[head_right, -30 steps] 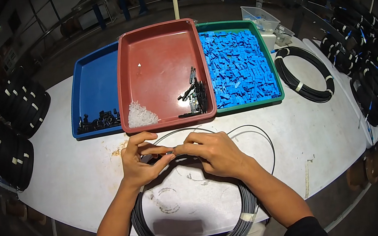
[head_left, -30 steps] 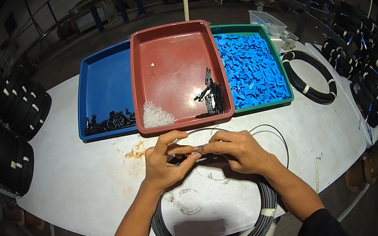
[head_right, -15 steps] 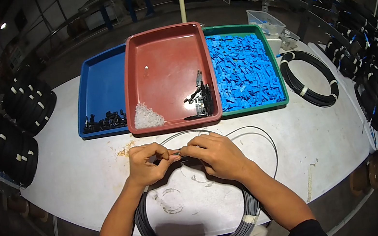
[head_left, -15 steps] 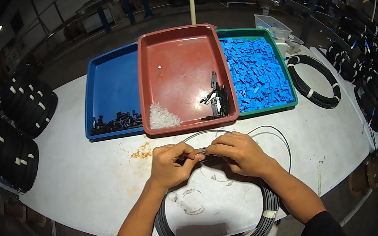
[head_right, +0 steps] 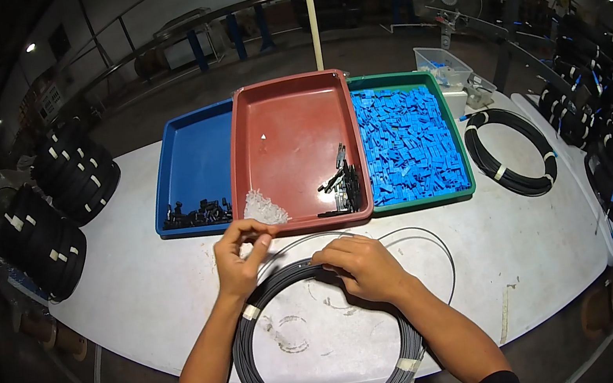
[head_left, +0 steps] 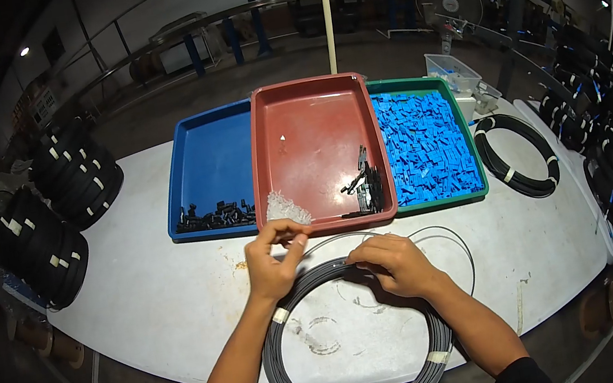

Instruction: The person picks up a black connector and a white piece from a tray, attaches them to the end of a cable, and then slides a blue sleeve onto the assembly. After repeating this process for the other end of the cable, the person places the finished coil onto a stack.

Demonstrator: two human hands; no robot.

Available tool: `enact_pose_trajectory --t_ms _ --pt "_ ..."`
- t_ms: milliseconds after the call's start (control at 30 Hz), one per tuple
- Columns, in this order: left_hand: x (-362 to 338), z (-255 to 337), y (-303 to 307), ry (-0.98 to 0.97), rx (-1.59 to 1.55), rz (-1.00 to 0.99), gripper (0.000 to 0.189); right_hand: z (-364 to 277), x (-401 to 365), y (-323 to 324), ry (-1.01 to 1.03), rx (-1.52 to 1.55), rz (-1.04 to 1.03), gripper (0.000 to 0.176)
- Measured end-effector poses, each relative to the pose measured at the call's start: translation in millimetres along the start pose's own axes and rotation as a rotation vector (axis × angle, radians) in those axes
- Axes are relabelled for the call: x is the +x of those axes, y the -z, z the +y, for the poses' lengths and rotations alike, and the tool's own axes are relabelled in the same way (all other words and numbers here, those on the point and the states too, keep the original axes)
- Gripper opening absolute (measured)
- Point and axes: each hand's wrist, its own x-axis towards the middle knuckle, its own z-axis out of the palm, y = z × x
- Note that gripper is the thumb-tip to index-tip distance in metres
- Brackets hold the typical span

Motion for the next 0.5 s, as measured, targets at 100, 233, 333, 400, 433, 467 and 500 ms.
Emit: enact_pose_trajectory --t_ms 100,233,333,400,433,467,500 --pt "21 5 16 0.008 0.196 0.135 0.01 3 -2 -1 -0.002 0.015 -0.02 0.031" --pt "59 -7 43 -0.099 0.506 0.161 0.01 1 -1 -1 -0.01 0.035 -0.007 0.031" --pt "86 -20 55 -0.214 0.693 0.093 0.011 3 -1 -2 -0.056 0.043 -0.034 0.032" --pt "102 -31 60 -0.271 0.776 -0.184 0.017 4 -1 -2 -0.049 0.049 -0.033 0.031" --pt "107 -35 60 -0.27 0.775 -0.184 0.017 3 -1 -1 -0.047 0.054 -0.03 0.031" --pt "113 -39 58 -0.348 0.871 -0.249 0.018 1 0 1 -0.052 0.056 -0.037 0.029" --pt "118 -43 56 -0.424 0.966 -0.315 0.02 2 0 0 -0.058 0.066 -0.037 0.029"
